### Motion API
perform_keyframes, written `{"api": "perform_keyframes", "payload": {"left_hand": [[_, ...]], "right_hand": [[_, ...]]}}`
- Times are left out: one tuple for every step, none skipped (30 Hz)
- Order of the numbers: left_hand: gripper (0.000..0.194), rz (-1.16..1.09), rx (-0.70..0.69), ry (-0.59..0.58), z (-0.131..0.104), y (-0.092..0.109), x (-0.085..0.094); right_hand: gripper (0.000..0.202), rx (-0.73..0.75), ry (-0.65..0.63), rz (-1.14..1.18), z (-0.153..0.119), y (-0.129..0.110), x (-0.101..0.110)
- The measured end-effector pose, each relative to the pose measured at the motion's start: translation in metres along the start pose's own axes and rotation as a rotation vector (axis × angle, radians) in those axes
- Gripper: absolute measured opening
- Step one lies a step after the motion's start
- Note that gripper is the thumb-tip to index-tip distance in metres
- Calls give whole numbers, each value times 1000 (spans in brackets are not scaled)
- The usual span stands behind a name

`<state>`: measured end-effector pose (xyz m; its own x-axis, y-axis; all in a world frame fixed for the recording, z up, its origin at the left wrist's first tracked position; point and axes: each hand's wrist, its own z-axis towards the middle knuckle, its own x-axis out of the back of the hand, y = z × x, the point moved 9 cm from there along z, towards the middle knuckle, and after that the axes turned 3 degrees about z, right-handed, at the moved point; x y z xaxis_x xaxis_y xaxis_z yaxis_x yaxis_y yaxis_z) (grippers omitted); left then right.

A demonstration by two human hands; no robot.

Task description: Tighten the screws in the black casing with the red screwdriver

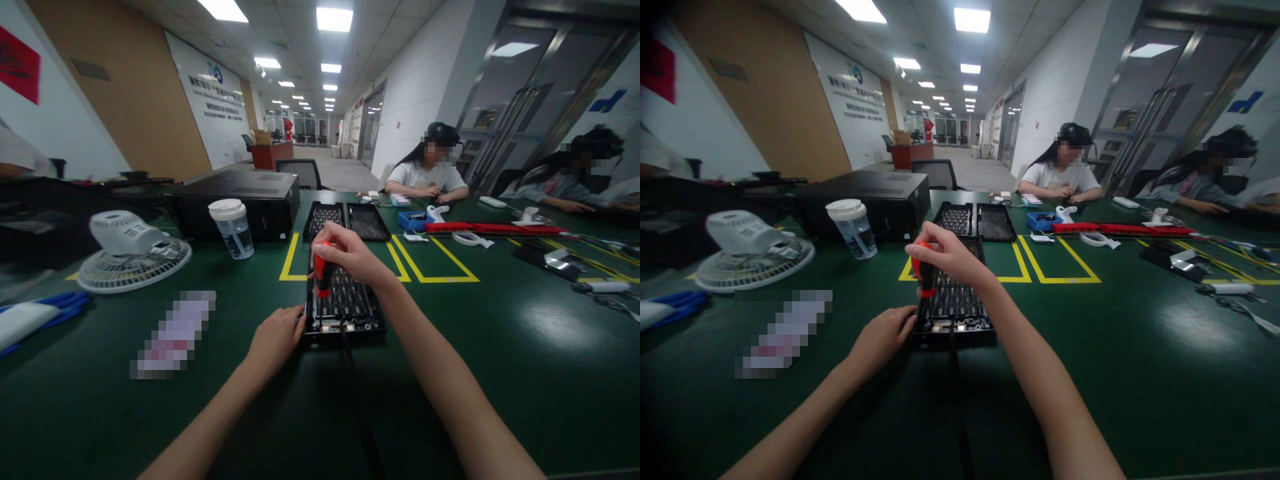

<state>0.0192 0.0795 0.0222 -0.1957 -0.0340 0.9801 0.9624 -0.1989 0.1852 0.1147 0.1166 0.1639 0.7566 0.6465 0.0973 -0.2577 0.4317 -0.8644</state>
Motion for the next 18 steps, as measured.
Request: {"api": "perform_keyframes", "payload": {"left_hand": [[38, -1, -1, 2, 0, 0, 0], [38, -2, -1, 4, 0, 0, 0], [38, -4, -3, 7, 0, -1, -1], [38, -7, -4, 9, 1, -1, -1], [38, -8, -3, 10, 1, -1, -1], [38, -9, -1, 8, 1, -2, -1], [38, -11, 2, 4, 1, -2, -1], [38, -13, 3, 0, 1, -2, -2], [38, -16, 3, -1, 1, -2, -2], [38, -19, 2, 0, 1, -2, -2], [38, -23, 0, 2, 1, -2, -1], [38, -25, 0, 3, 1, -2, -1], [38, -26, 3, 3, 1, -2, -1], [38, -25, 8, 0, 1, -2, -1], [38, -23, 13, -5, 1, -2, -2], [38, -21, 18, -11, 1, -3, -2], [38, -20, 22, -14, 1, -3, -2], [38, -20, 24, -15, 0, -3, -2]], "right_hand": [[24, -1, 6, -5, 0, 0, 0], [24, -3, 11, -9, 0, 0, 0], [25, -6, 16, -12, 0, 0, 0], [25, -9, 21, -15, 0, 0, 0], [25, -12, 25, -18, 0, -1, 0], [25, -13, 30, -24, 0, -1, 0], [25, -15, 35, -33, 0, -1, 0], [25, -14, 42, -43, 0, -2, 1], [26, -11, 49, -54, 0, -2, 1], [26, -8, 56, -68, 0, -3, 1], [26, -3, 66, -85, 0, -3, 1], [26, 1, 78, -108, 0, -4, 2], [26, 6, 92, -133, 0, -5, 3], [27, 10, 106, -159, 0, -5, 3], [27, 11, 119, -184, 0, -5, 4], [27, 14, 133, -206, -1, -6, 5], [27, 17, 146, -227, -1, -6, 6], [27, 20, 159, -249, -1, -6, 7]]}}
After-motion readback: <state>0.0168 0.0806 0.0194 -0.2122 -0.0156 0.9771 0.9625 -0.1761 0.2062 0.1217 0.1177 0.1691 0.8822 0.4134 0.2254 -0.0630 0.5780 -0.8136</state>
